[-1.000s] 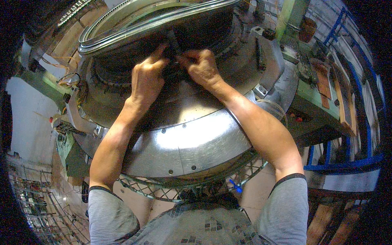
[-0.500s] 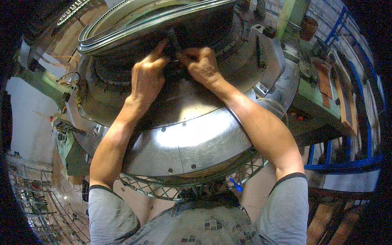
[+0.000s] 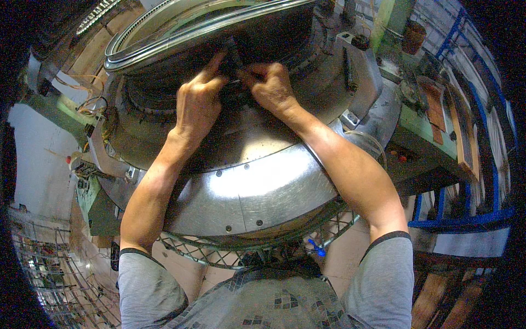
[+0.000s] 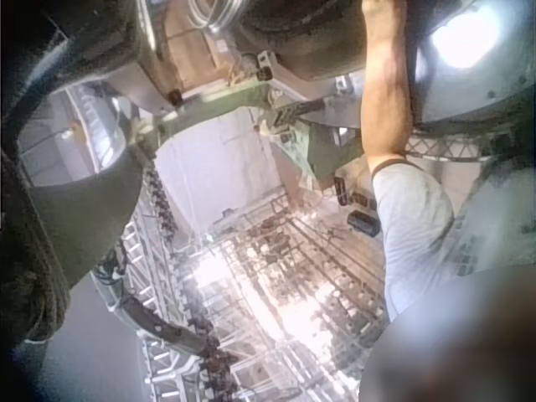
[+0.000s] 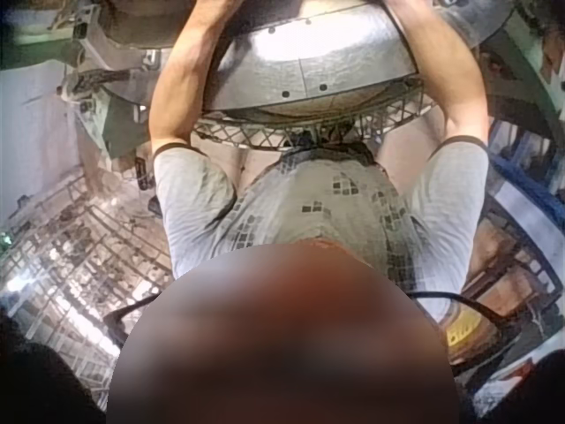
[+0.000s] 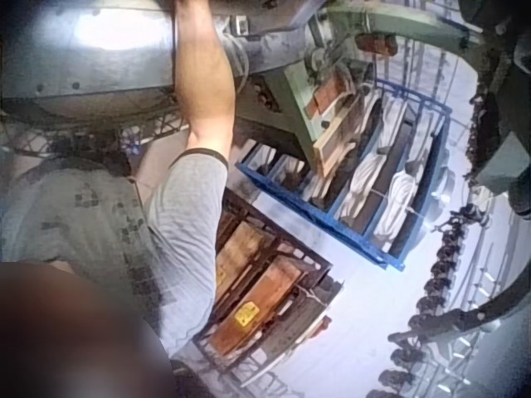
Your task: The person repeatedly picks up small metal strips from a wooden tray, marks them with a blue marker, and inserts them into slots on a large circular metal machine. The person handles the strips one at a time and secures them into place on the machine's rim.
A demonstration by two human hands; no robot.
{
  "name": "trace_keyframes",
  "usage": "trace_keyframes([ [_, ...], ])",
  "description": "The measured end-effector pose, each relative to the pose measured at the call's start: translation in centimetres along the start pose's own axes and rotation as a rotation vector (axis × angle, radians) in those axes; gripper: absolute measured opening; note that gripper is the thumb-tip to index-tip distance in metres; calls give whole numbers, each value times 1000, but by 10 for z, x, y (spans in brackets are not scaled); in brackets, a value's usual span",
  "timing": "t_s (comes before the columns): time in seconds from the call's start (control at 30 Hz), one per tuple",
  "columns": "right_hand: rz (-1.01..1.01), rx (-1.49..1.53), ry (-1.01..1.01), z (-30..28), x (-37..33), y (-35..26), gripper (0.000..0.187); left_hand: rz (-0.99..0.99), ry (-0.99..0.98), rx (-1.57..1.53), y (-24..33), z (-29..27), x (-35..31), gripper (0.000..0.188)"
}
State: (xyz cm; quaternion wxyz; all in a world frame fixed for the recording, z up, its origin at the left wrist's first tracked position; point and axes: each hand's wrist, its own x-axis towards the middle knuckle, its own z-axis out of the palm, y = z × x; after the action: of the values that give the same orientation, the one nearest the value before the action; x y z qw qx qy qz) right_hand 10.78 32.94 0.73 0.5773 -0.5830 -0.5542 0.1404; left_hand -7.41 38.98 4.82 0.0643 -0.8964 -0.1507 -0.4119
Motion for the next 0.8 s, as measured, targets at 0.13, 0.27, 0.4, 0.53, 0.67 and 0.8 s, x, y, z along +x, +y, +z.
trace_keyframes([
  [0.13, -2, 14, -2, 0, 0, -1, 25, 9, -19, 6, -1, 1, -1, 26],
  [0.27, -6, -9, 10, -1, -1, -2, 26, 16, -30, 16, -2, 1, 0, 24],
  [0.4, 10, 11, -2, -1, -1, -2, 26, 23, -38, 19, -1, 1, 0, 25],
  [0.53, 13, 17, -3, 0, 0, -1, 26, 18, -56, 23, -1, 1, 0, 26],
  [0.67, 27, 2, 5, 0, 0, -1, 25, 30, -65, 41, -1, 1, 1, 27],
  [0.8, 26, 22, 7, 0, 0, -2, 25, 32, -60, 40, -1, 0, 1, 26],
])
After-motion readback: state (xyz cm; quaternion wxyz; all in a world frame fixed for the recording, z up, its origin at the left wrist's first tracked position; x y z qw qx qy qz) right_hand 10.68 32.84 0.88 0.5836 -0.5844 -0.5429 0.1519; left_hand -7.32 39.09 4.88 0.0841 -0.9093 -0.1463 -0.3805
